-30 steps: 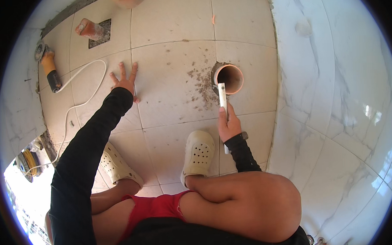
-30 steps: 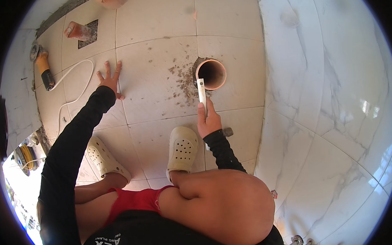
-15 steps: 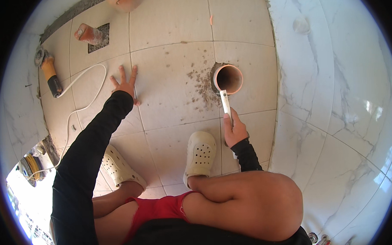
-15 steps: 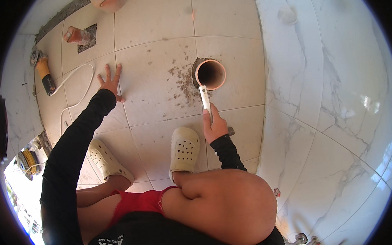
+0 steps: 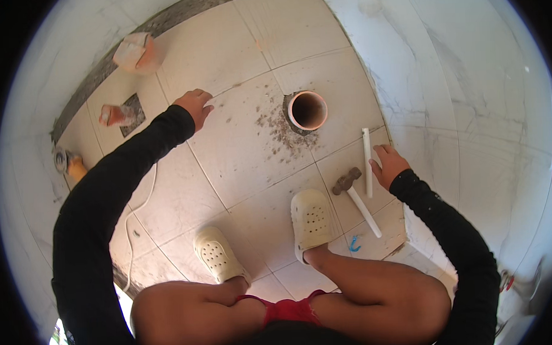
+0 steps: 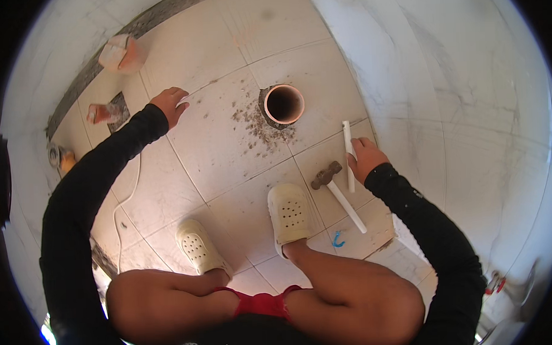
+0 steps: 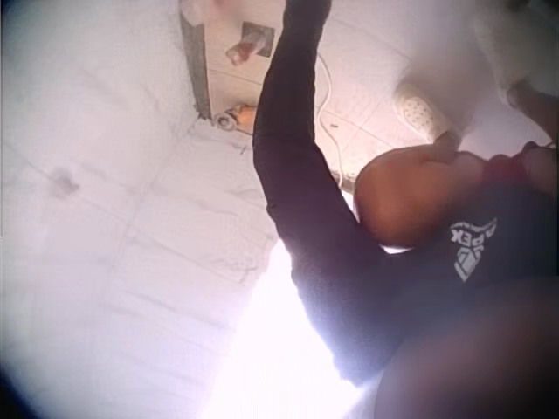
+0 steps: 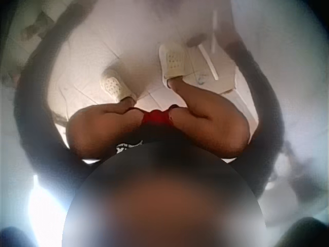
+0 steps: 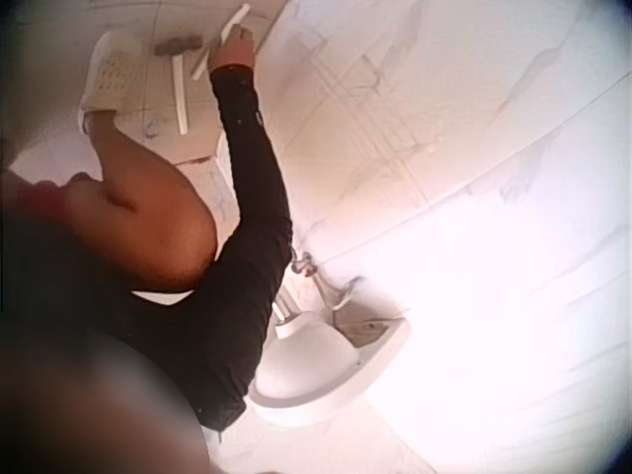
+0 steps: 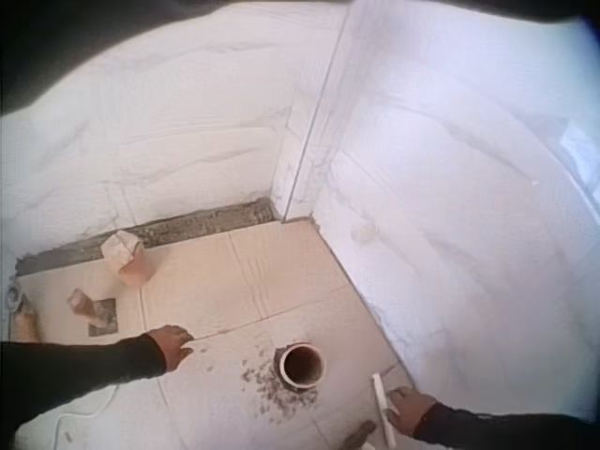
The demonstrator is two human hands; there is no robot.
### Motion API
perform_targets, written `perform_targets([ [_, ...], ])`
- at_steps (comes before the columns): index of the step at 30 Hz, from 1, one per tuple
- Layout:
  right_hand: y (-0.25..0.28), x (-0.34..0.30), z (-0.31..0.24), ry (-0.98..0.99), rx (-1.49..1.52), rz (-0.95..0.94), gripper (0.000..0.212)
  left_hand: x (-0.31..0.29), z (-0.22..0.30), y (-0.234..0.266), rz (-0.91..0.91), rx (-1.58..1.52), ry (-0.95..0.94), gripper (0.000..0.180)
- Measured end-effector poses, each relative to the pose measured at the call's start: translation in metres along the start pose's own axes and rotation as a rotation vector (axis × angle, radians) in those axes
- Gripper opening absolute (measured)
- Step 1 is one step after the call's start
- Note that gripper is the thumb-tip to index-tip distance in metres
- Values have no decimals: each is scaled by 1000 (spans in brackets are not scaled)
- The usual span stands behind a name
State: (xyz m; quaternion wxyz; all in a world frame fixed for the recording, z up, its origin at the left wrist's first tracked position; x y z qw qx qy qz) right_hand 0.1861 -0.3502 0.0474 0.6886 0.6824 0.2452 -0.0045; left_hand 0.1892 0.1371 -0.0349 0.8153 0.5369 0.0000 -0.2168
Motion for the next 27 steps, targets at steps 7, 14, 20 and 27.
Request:
perform_targets([
  [7,-32,55,-97,-148,342,216,34,105,64,-27,283,146,-98,52],
  [14,-112,60,-162,-544,359,538,55,80,128,-81,134,105,-277,56],
  [20,-106,33,-218,-289,574,263,34,15,174,-107,-104,-144,-568,34],
  [27,-96,45,-185,-441,426,477,46,56,148,-75,319,-112,-449,40],
])
Point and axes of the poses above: each hand's wrist, its own x-axis towards the middle knuckle, its own y-axis out of the back of the hand, z = x × y, the point moved 10 cm from there along x, towards the middle knuckle, and after that the axes turned 10 degrees about -y, right-handed, at the moved point
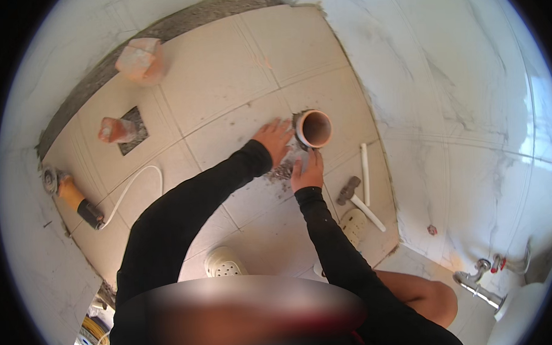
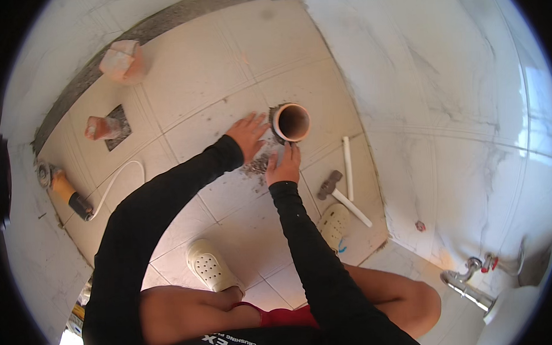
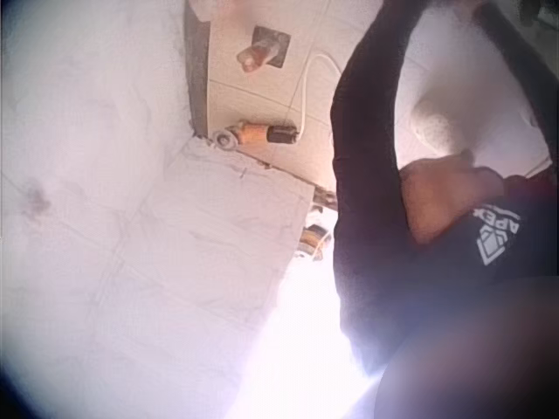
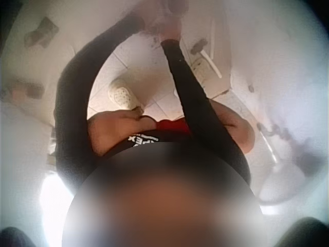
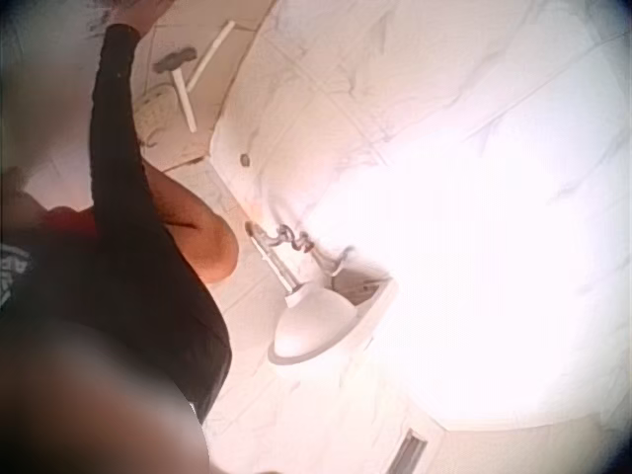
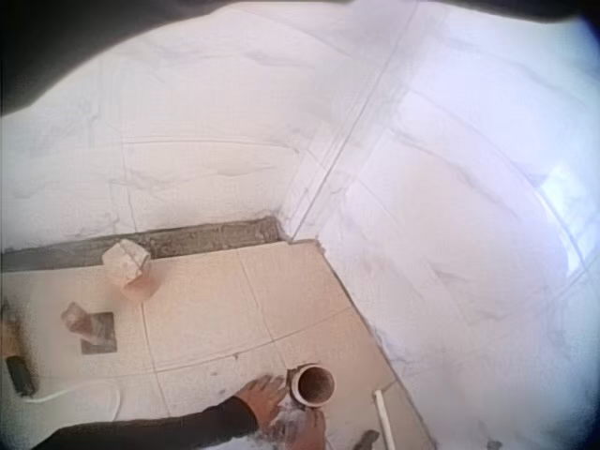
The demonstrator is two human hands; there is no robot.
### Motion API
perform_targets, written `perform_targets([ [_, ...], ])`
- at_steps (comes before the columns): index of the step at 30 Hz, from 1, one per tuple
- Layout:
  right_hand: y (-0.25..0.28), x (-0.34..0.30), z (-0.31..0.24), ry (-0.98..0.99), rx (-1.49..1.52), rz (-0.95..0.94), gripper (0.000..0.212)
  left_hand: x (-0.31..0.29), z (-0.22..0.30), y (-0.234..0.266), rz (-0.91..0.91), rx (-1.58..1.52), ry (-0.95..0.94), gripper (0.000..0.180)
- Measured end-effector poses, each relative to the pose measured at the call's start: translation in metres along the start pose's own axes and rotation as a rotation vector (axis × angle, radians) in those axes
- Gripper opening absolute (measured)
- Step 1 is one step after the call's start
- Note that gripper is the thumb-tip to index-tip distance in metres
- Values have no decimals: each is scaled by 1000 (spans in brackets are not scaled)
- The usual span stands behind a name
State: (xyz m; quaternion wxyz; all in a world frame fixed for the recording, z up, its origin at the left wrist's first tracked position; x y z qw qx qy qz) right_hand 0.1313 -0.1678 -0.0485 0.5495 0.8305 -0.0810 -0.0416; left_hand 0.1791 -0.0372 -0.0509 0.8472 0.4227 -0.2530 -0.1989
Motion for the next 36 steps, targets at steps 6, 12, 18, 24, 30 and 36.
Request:
perform_targets([
  [6,-25,-10,-29,41,-93,-78,48,-1,11,-31,-369,33,-153,50],
  [12,9,-12,-36,233,129,-95,39,-28,1,-12,-448,-235,19,39],
  [18,-17,-16,-57,299,-77,-118,46,-9,-7,13,-180,126,-88,38],
  [24,23,-55,-20,221,121,-197,72,-57,21,13,-315,-490,45,45],
  [30,9,-93,10,-49,111,-87,96,-174,-63,85,-510,177,740,109],
  [36,-36,-76,-36,-140,-84,79,92,-232,-74,80,-561,77,848,131],
])
Point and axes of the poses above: each hand's wrist, its own x-axis towards the middle knuckle, its own y-axis out of the back of the hand, z = x × y, the point moved 10 cm from there along x, towards the middle knuckle, and after that the axes turned 10 degrees about -y, right-handed, at the moved point
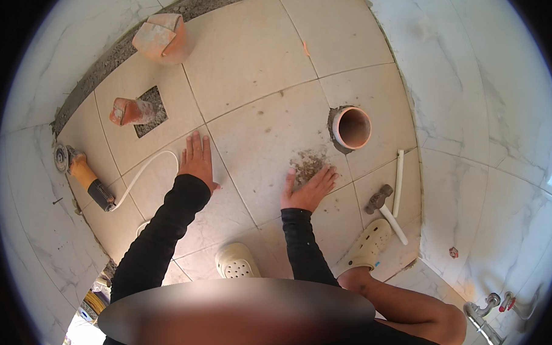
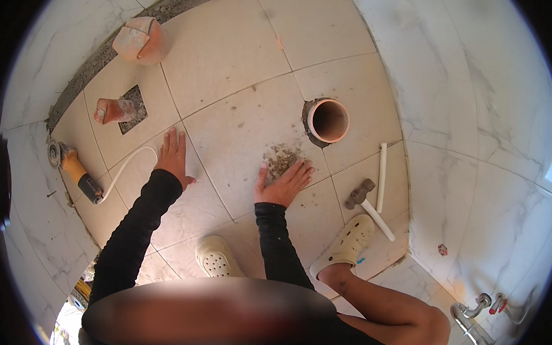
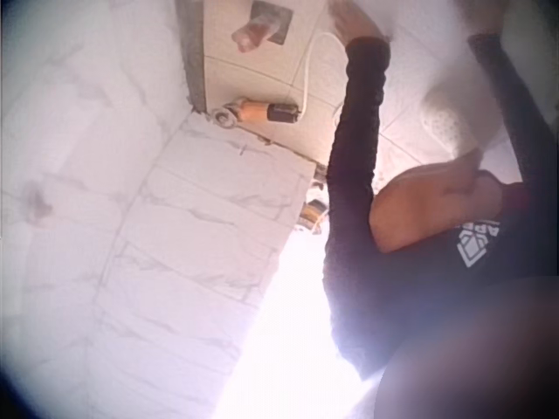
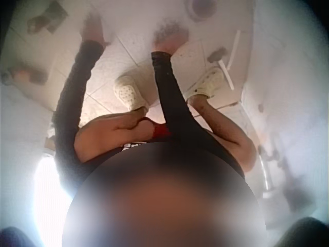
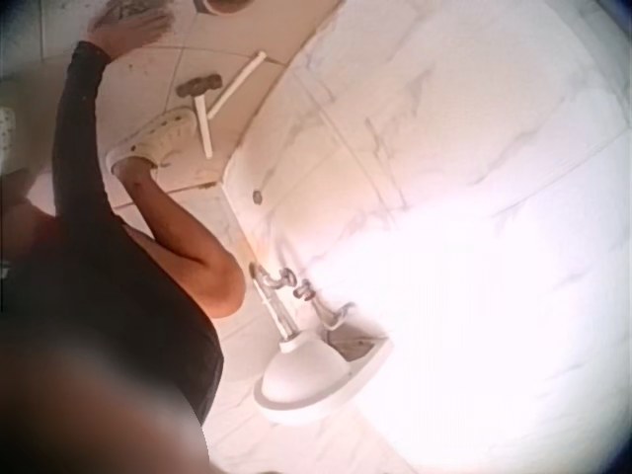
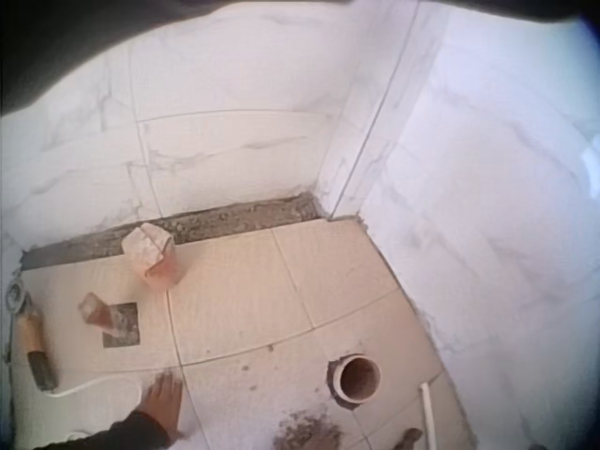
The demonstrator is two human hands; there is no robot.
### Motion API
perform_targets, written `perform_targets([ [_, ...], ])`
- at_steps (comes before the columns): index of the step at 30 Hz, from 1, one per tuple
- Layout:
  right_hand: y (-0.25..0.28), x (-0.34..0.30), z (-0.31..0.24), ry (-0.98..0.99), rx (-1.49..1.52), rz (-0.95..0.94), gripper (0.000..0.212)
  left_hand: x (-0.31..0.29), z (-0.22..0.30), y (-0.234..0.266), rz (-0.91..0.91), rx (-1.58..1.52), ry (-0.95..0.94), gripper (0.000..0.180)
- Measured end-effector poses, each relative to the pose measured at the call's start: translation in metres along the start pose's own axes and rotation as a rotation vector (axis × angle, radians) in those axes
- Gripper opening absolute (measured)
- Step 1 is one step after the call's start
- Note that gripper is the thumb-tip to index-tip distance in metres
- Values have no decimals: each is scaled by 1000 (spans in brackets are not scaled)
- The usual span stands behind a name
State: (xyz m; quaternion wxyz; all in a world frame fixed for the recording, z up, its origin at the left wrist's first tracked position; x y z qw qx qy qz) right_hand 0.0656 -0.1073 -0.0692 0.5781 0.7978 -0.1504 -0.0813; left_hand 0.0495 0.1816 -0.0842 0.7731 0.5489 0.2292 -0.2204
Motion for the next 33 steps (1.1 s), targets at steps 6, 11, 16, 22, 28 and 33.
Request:
perform_targets([
  [6,-31,43,-79,-91,64,193,79,5,-9,-21,86,-99,-53,139],
  [11,-66,186,-280,-33,637,-82,75,3,-8,-13,109,-133,-102,140],
  [16,109,281,-346,464,1018,397,61,2,-11,-21,92,-111,-118,138],
  [22,133,255,-209,346,962,-104,34,10,-4,-22,92,21,-53,137],
  [28,90,126,34,-214,686,-299,29,7,10,6,48,80,-29,110],
  [33,73,63,121,-310,494,-295,27,2,97,46,372,-95,-520,75],
])
Point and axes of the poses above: each hand's wrist, its own x-axis towards the middle knuckle, its own y-axis out of the back of the hand, z = x × y, the point moved 10 cm from there along x, towards the middle knuckle, and after that the axes turned 10 degrees about -y, right-handed, at the moved point
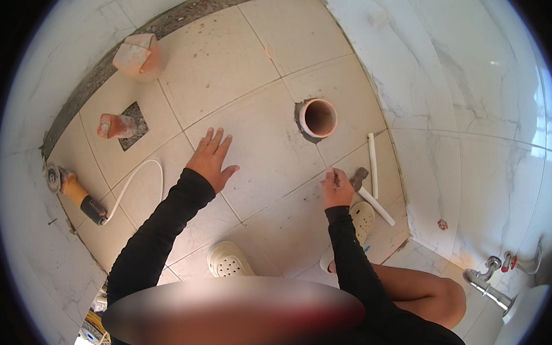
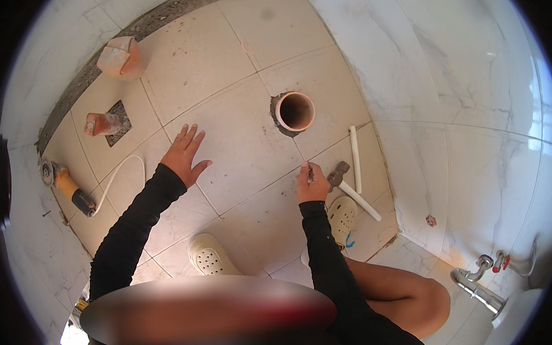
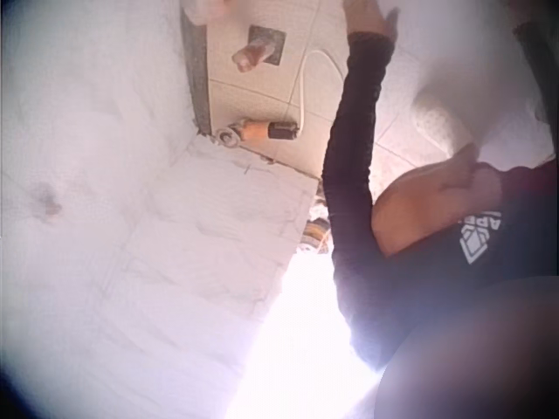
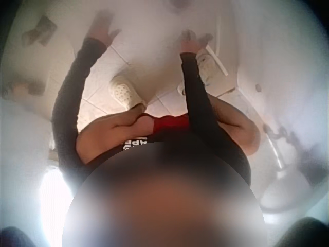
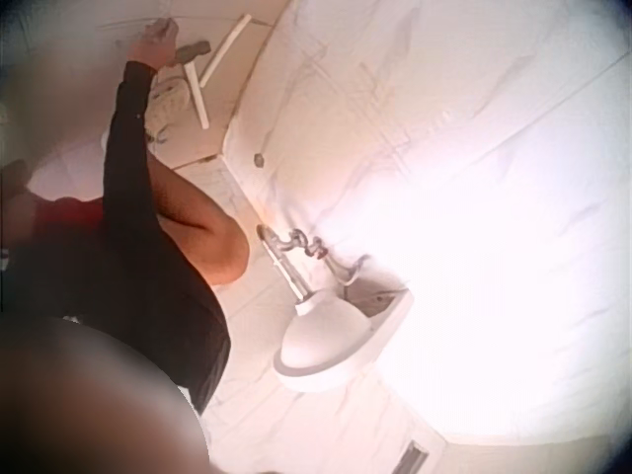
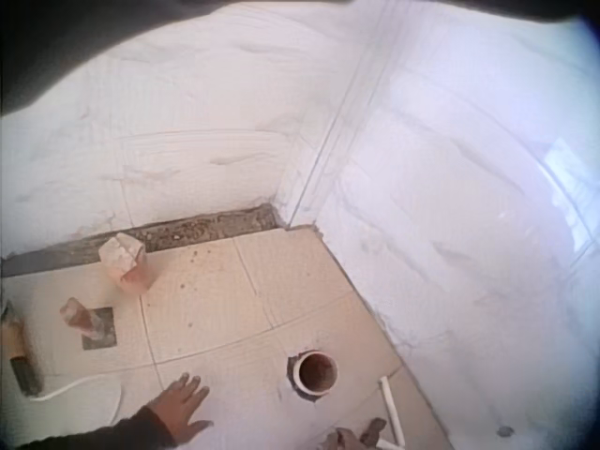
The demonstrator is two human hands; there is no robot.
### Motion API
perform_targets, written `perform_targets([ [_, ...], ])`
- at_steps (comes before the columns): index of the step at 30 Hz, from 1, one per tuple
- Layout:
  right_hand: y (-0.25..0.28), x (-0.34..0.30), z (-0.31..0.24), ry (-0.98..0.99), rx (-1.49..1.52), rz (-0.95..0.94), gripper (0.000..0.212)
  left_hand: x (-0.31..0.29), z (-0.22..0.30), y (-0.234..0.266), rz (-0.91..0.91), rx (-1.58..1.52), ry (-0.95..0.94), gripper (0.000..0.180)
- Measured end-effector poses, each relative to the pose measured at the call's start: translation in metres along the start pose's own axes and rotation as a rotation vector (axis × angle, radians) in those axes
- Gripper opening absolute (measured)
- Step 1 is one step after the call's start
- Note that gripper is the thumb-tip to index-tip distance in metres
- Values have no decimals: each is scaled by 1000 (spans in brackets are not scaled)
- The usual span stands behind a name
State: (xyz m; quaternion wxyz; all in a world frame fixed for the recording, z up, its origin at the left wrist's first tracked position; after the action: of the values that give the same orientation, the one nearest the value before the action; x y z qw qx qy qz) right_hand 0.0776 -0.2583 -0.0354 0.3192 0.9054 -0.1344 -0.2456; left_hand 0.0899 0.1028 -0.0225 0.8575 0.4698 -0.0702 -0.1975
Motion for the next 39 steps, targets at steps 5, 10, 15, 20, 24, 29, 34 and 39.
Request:
perform_targets([
  [5,-18,0,-43,455,-346,214,34,45,51,-34,-84,48,-253,60],
  [10,-56,19,-62,443,-364,167,40,127,74,-72,-87,282,-322,61],
  [15,-99,16,-84,446,-526,186,41,166,60,-104,-197,392,-243,72],
  [20,-114,8,-107,525,-486,220,32,153,69,-95,-249,188,-350,57],
  [24,-84,4,-108,654,-252,115,22,154,46,-72,-257,-87,-173,45],
  [29,-43,40,-52,218,-287,78,17,169,54,-64,-76,204,-157,46],
  [34,75,76,-9,168,-416,371,24,168,80,-87,-23,439,-254,49],
  [39,140,130,58,8,-687,315,42,146,89,-98,-140,195,-345,51],
])
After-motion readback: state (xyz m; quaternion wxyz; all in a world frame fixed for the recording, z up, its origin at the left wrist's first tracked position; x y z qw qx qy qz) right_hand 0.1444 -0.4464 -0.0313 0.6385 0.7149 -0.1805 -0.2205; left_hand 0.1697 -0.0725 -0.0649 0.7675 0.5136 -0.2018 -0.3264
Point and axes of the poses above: each hand's wrist, its own x-axis towards the middle knuckle, its own y-axis out of the back of the hand, z = x × y, the point moved 10 cm from there along x, towards the middle knuckle, and after that the axes turned 10 degrees about -y, right-handed, at the moved point
